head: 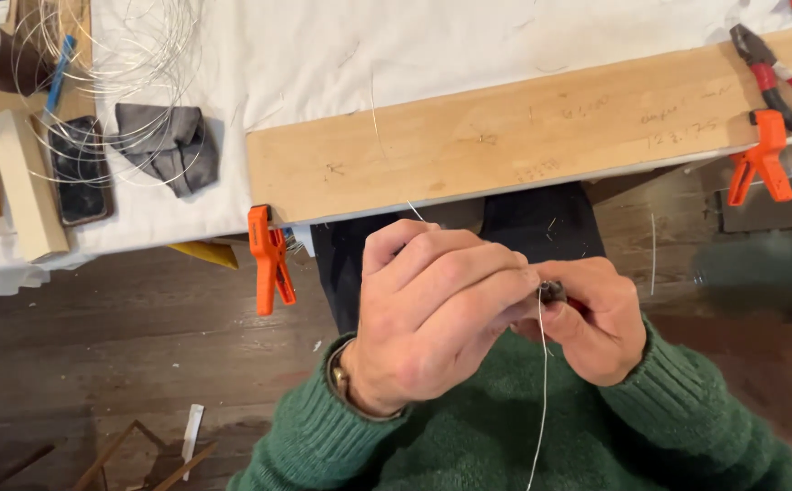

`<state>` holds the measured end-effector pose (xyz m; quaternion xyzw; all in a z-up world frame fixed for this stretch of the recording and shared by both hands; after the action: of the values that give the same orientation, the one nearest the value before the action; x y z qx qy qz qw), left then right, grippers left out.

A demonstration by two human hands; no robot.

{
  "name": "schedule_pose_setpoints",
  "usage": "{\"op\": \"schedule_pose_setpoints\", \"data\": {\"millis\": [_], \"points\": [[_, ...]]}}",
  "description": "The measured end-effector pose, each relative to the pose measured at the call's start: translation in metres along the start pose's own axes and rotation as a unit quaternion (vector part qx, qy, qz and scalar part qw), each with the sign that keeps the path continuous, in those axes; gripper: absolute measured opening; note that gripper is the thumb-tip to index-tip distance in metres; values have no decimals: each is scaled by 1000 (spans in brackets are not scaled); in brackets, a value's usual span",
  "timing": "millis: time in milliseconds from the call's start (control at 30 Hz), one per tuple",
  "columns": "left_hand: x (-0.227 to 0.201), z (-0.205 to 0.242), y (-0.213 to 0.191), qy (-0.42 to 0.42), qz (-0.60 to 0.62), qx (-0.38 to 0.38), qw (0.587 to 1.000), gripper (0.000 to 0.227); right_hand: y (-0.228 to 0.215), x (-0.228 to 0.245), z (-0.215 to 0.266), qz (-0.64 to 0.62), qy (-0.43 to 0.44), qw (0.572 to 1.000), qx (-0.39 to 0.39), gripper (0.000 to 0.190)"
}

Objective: The recorder is using wire cutters to bend and shape thin metal wire at a workbench.

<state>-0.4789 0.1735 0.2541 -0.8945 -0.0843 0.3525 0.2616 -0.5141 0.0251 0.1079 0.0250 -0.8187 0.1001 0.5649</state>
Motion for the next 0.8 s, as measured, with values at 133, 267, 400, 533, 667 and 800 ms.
{"op": "schedule_pose_setpoints", "data": {"millis": [133,267,400,533,667,800], "points": [[3,17,-2,24,3,-33,999,29,11,7,-7,-51,-19,999,-3,49],[-10,20,-8,95,-32,-37,994,29,19,22,-11,-53,-60,997,11,37],[-20,31,-8,161,-86,-69,981,31,25,26,-7,-56,-59,997,-6,36],[-12,37,-6,148,-76,-58,984,34,23,12,-4,-48,-23,998,-23,39],[-9,33,-4,98,-21,-47,994,30,20,16,-2,11,-68,998,-10,34],[26,24,14,-191,205,74,957,10,13,30,-6,136,-132,981,-46,40]]}}
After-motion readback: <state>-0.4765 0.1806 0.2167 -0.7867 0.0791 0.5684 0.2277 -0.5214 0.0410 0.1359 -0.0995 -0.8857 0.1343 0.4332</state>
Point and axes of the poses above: each hand's wrist, its own z-axis away from the middle knuckle, its own y-axis out of the palm, x = y × z, the point moved 10 cm from there along -z, towards the middle knuckle, and after that the axes turned 12 degrees about -y, right-handed, at the moved point
